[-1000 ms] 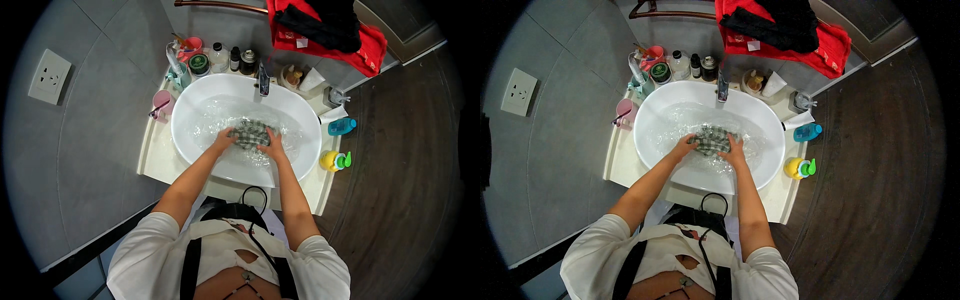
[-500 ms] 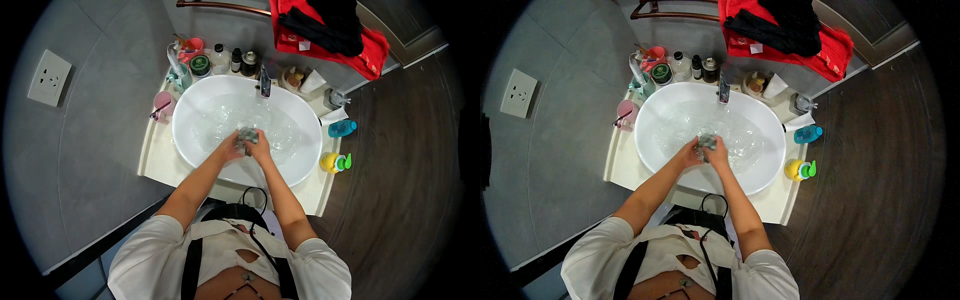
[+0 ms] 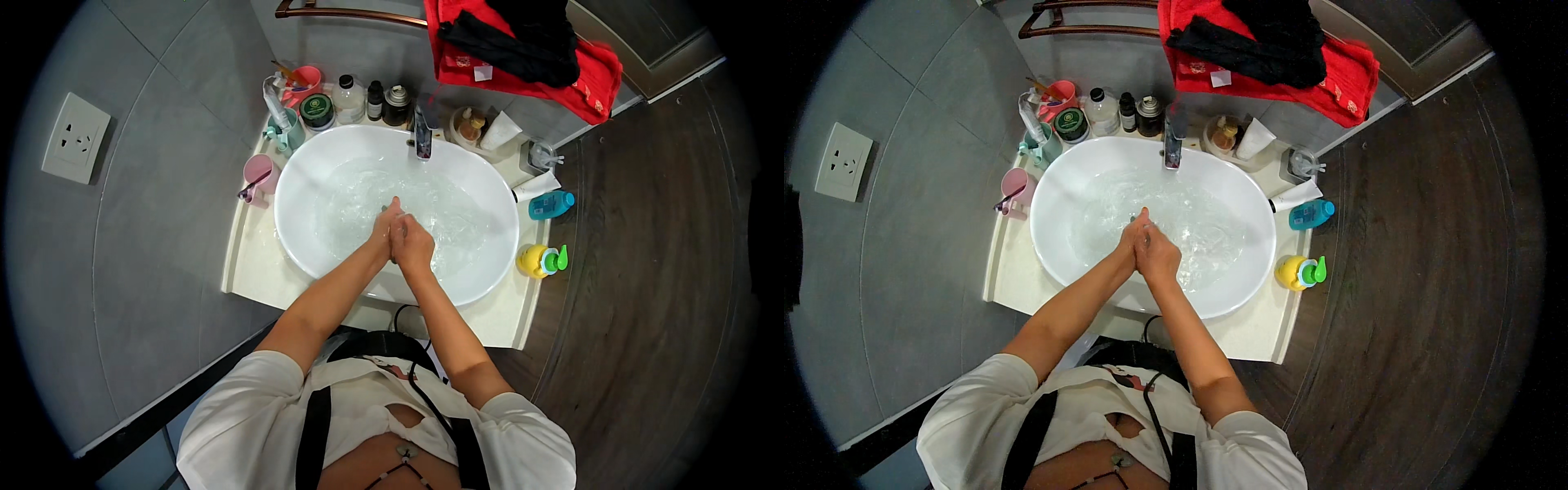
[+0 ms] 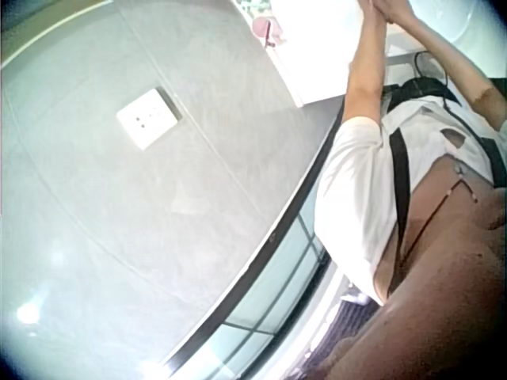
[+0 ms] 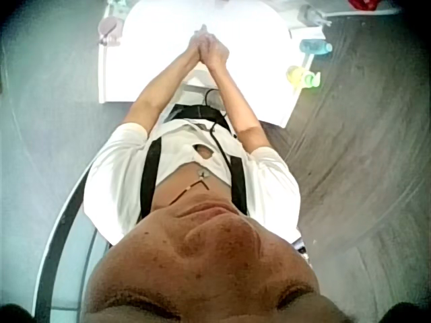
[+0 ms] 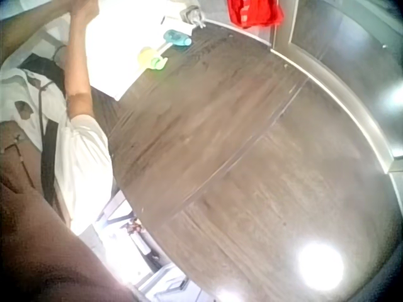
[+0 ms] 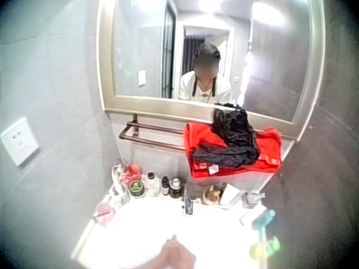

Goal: The person washes a dark garment and a patterned cloth by hand in a sink. They scrub the items in the water, wring them out, and place them on a red towel.

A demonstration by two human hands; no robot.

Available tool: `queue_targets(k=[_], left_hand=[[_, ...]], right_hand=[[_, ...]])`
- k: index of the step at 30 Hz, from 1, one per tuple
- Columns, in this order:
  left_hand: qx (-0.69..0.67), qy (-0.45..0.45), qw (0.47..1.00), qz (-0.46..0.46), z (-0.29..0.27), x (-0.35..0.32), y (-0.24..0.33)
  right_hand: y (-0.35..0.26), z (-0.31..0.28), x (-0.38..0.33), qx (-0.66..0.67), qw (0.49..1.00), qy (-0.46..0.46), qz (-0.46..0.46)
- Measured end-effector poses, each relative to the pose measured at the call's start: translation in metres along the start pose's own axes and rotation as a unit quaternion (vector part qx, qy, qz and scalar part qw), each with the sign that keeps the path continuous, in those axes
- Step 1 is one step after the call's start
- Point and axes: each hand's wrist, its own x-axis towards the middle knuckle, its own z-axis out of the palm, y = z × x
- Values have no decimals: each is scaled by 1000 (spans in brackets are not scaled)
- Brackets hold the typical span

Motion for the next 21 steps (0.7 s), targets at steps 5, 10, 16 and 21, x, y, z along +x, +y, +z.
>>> queue_targets(k=[5,10,16,21], left_hand=[[7,82,996,43,23,-8,-11],[28,17,998,58,-13,15,-6],[-74,30,996,29,-62,16,7],[-103,1,995,15,-86,34,-13]], right_hand=[[40,-2,17,-28,989,33,139],[92,-5,13,38,982,-4,187],[123,6,-14,22,996,-73,36],[122,17,-22,-131,947,-282,85]])
